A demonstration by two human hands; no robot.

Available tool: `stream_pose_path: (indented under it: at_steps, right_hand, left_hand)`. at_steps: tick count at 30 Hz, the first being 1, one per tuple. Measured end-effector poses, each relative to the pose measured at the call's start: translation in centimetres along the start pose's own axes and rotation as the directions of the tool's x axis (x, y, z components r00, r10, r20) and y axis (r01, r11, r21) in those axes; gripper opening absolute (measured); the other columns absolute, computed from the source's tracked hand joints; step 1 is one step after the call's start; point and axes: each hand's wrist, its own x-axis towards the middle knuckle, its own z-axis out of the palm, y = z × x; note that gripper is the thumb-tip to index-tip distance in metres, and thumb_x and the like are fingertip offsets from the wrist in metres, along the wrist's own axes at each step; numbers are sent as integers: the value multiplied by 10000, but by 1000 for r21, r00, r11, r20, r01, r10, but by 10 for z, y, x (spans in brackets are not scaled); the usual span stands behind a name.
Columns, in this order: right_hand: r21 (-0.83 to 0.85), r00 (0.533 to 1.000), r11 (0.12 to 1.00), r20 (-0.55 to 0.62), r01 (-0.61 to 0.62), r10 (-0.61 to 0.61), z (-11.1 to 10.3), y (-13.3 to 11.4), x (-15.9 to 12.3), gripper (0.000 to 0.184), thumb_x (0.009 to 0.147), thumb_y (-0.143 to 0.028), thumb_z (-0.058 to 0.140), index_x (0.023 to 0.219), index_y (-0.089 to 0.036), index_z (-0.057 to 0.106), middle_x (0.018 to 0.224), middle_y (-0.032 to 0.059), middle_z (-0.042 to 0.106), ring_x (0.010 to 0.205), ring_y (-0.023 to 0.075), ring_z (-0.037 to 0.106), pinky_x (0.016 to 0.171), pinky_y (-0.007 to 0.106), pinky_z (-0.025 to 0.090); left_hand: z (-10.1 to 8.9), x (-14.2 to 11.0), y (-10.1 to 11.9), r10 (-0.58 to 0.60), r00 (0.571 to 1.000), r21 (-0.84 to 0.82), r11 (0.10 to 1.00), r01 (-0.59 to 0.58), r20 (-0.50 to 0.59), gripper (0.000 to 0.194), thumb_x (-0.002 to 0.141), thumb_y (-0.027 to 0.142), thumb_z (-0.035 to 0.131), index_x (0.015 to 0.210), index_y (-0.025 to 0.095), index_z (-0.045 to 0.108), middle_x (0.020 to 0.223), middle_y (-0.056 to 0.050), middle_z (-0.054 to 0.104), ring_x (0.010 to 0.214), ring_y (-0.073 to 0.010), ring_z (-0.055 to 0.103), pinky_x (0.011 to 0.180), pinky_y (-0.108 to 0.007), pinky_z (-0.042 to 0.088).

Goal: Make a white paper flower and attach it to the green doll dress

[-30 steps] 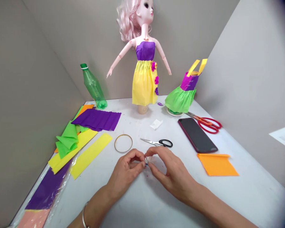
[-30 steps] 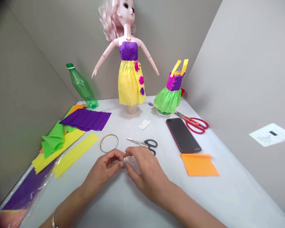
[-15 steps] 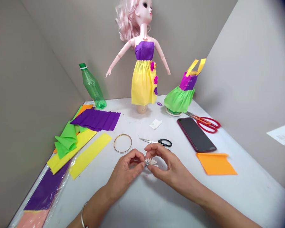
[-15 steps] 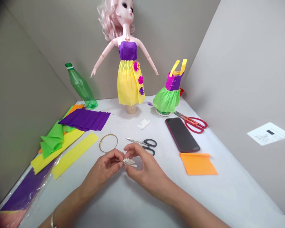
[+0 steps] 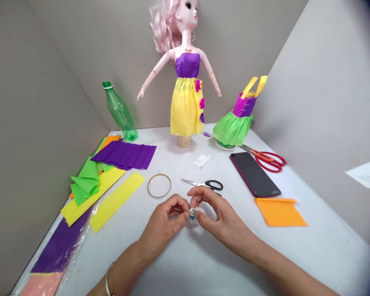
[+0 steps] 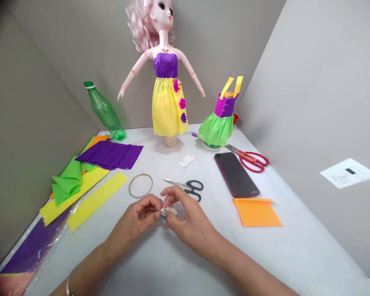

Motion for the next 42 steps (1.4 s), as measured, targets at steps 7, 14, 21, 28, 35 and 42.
stream_pose_path:
  at_steps: [7, 14, 21, 28, 35, 42]
  right_hand:
    - [-55, 1000, 998, 9, 10, -9, 1, 1, -1, 396, 816, -102, 545, 1166, -281, 495, 936, -28, 586, 892, 157, 559, 817, 286, 410]
    - [-73, 1000, 997, 7, 28, -28, 1, 2, -1, 374, 842, -91, 504, 1158, -291, 492, 907, -41, 570, 849, 143, 542, 765, 264, 402]
    - [-76, 999, 996, 6, 37, -37, 3, 2, -2, 379, 836, -84, 514, 1152, -293, 499, 880, -48, 554, 830, 136, 533, 750, 249, 404]
    - [-82, 998, 995, 11, 55, -54, 2, 2, -2, 386, 837, -72, 503, 1160, -284, 500, 897, -42, 568, 836, 134, 541, 763, 252, 404]
    - [-83, 999, 996, -2, 43, -44, 3, 3, -2, 403, 818, -82, 534, 1167, -280, 514, 882, -34, 580, 877, 150, 565, 806, 270, 427]
    - [-96, 998, 994, -2, 58, -58, 4, 6, -1, 450, 817, -91, 535, 1225, -277, 504, 900, -18, 586, 888, 160, 585, 861, 297, 439]
  left_hand:
    - [0, 0, -1, 20, 1000, 28, 999, -20, 7, 110, 878, 244, 578, 810, 184, 517, 815, 21, 545, 770, -123, 531, 712, -230, 396]
    - [1, 0, -2, 20, 1000, 25, 999, -20, 12, 94, 871, 215, 574, 805, 186, 514, 828, 18, 548, 798, -131, 547, 738, -237, 410]
    - [2, 0, -2, 25, 999, 15, 1000, -25, 25, 79, 872, 204, 573, 813, 186, 524, 840, 16, 550, 817, -135, 552, 760, -241, 426]
    - [2, -2, -4, 25, 999, 23, 999, -25, 20, 76, 851, 154, 572, 805, 188, 522, 830, 25, 546, 804, -127, 548, 759, -236, 425]
    - [3, -2, -2, 23, 1000, 26, 999, -23, 14, 70, 849, 182, 573, 799, 185, 523, 829, 16, 546, 807, -137, 547, 759, -242, 429]
    - [3, -2, 1, 11, 1000, 32, 999, -12, 10, 83, 855, 199, 574, 797, 184, 517, 837, 8, 545, 812, -140, 546, 755, -240, 427]
